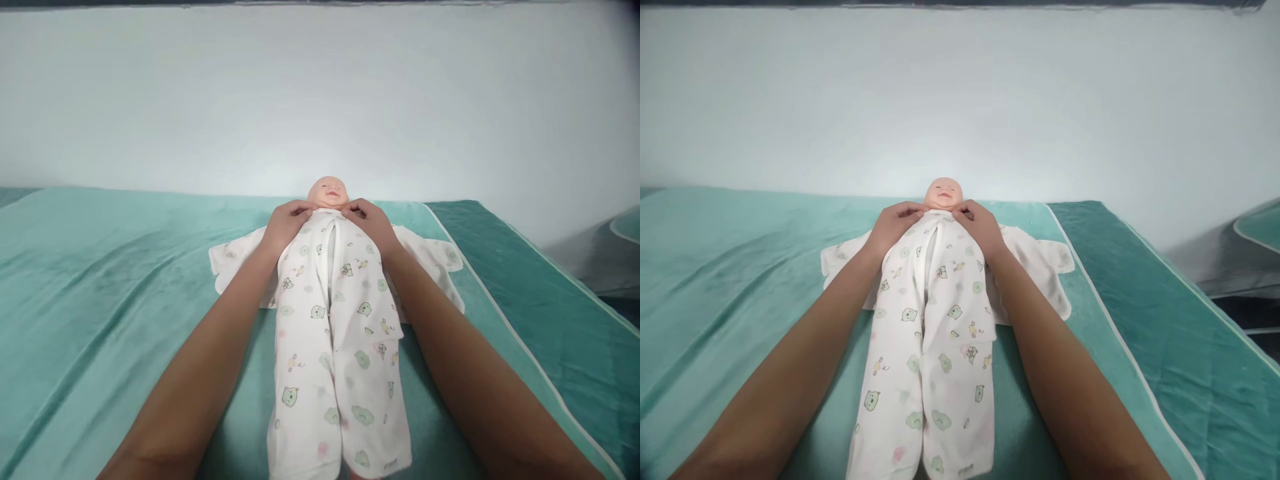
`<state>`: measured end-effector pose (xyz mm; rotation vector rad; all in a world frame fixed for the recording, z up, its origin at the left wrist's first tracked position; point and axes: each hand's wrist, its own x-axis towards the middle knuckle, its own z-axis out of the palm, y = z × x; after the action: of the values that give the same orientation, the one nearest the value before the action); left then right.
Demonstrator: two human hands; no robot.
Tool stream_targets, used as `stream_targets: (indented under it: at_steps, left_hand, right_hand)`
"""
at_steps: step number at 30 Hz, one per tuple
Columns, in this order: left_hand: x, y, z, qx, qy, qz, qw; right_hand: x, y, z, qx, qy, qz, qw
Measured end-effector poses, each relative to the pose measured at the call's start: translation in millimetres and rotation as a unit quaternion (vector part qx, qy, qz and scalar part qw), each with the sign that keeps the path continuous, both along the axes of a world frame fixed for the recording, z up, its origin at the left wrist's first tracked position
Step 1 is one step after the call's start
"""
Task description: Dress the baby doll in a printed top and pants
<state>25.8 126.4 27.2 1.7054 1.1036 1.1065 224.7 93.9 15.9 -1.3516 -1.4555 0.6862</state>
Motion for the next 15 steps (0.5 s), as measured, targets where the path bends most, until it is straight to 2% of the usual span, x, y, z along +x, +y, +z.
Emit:
stream_targets:
  at_steps: [8, 15]
  left_hand:
    - [-17, -23, -7.5, 0.036, 0.053, 0.001, 0.998]
    - [-38, -52, -26.9, 0.121, 0.093, 0.031, 0.988]
  right_hand:
    - [10, -26, -13, 0.052, -0.05, 0.005, 0.997]
    - [15, -66, -32, 0.088, -0.116, 0.01, 0.989]
